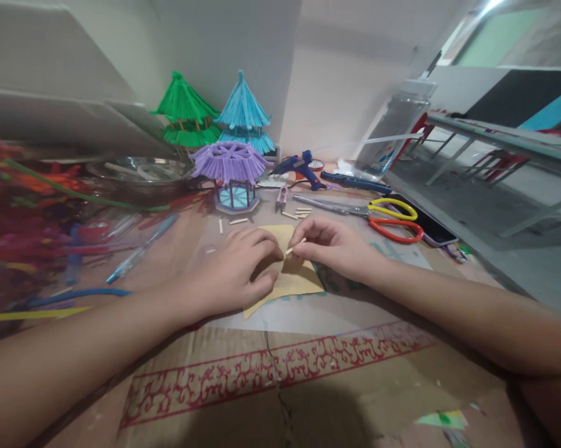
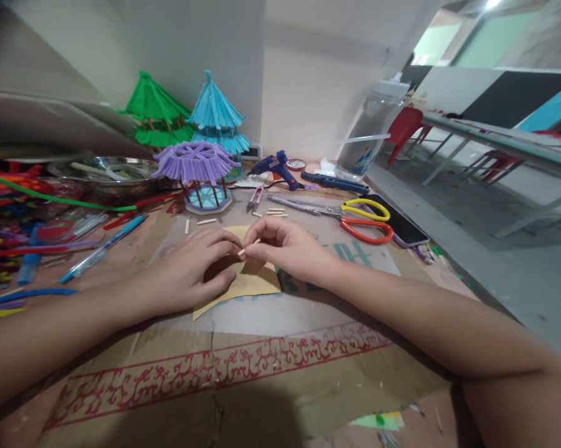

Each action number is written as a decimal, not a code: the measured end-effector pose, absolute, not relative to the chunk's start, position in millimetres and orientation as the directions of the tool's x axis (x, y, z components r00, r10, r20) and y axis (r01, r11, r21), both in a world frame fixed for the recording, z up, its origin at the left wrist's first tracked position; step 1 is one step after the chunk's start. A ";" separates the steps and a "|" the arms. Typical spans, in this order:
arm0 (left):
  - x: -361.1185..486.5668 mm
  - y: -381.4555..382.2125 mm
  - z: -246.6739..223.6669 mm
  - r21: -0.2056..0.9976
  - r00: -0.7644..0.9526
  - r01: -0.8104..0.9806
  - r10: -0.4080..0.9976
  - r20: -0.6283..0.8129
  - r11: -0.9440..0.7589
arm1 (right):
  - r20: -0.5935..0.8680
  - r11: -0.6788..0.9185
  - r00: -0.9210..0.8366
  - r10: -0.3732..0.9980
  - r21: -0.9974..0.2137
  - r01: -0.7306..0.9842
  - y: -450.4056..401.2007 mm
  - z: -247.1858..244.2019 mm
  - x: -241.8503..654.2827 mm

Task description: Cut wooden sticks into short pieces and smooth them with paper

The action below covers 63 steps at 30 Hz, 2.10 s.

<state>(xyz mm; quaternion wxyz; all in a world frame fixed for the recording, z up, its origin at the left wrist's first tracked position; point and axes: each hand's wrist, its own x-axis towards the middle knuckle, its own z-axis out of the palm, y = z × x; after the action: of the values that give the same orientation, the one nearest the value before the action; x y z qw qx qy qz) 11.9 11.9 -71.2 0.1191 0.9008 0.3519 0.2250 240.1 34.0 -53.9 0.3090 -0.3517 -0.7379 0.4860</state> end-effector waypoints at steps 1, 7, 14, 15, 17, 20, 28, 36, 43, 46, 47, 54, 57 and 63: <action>11.8 11.6 -70.3 0.382 0.643 0.569 0.684 0.345 -0.728 | 0.074 0.193 -0.580 0.811 -0.970 0.147 32.0 -53.9 239.0; 9.7 10.7 -64.1 0.383 0.602 0.520 0.645 0.470 -0.764 | -0.008 0.005 -0.614 0.789 -1.000 0.019 31.3 -54.9 237.9; 9.0 9.5 -63.5 0.357 0.586 0.492 0.605 0.539 -0.794 | -0.006 0.006 -0.693 0.721 -1.000 0.015 25.7 -55.8 235.6; 9.1 9.4 -63.8 0.351 0.586 0.487 0.597 0.548 -0.800 | -0.012 0.007 -0.705 0.709 -1.000 0.024 24.5 -56.0 235.4; 9.0 9.3 -64.2 0.343 0.587 0.482 0.587 0.557 -0.807 | -0.028 0.013 -0.722 0.691 -0.999 0.051 22.4 -56.5 235.5; 8.8 8.8 -63.5 0.351 0.576 0.481 0.592 0.564 -0.803 | -0.038 0.035 -0.730 0.682 -0.996 0.085 20.3 -56.5 235.7; 8.2 8.5 -63.8 0.350 0.545 0.485 0.590 0.596 -0.802 | -0.048 0.207 -0.749 0.661 -0.947 0.244 18.6 -50.4 235.5; 7.4 7.7 -64.7 0.336 0.560 0.473 0.572 0.599 -0.814 | -0.029 0.238 -0.752 0.659 -0.940 0.245 21.2 -51.8 236.1; 7.8 5.8 -64.7 0.333 0.581 0.447 0.553 0.598 -0.830 | 0.007 0.285 -0.749 0.663 -0.927 0.244 23.0 -50.6 235.7; 8.6 6.2 -65.5 0.315 0.601 0.441 0.537 0.592 -0.841 | -0.001 0.286 -0.731 0.682 -0.920 0.268 22.8 -50.9 236.1; 8.8 6.4 -65.7 0.307 0.606 0.440 0.531 0.592 -0.844 | -0.003 0.286 -0.728 0.686 -0.918 0.274 22.8 -51.1 236.2; 8.4 6.1 -64.8 0.282 0.612 0.466 0.535 0.583 -0.839 | 0.007 0.261 -0.744 0.668 -0.939 0.226 24.4 -49.1 235.4; 8.4 6.4 -64.8 0.301 0.598 0.479 0.558 0.576 -0.824 | 0.016 0.208 -0.748 0.664 -0.964 0.164 26.0 -49.7 235.4; 9.0 8.1 -66.8 0.308 0.600 0.493 0.574 0.557 -0.814 | -0.013 0.100 -0.721 0.693 -0.988 0.114 26.9 -53.8 235.7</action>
<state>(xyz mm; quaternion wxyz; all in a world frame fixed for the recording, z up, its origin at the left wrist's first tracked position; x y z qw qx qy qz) 9.0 8.1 -66.8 0.0613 0.8924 0.2989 0.3325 235.7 26.9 -53.8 0.2386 -0.2873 -0.7022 0.6062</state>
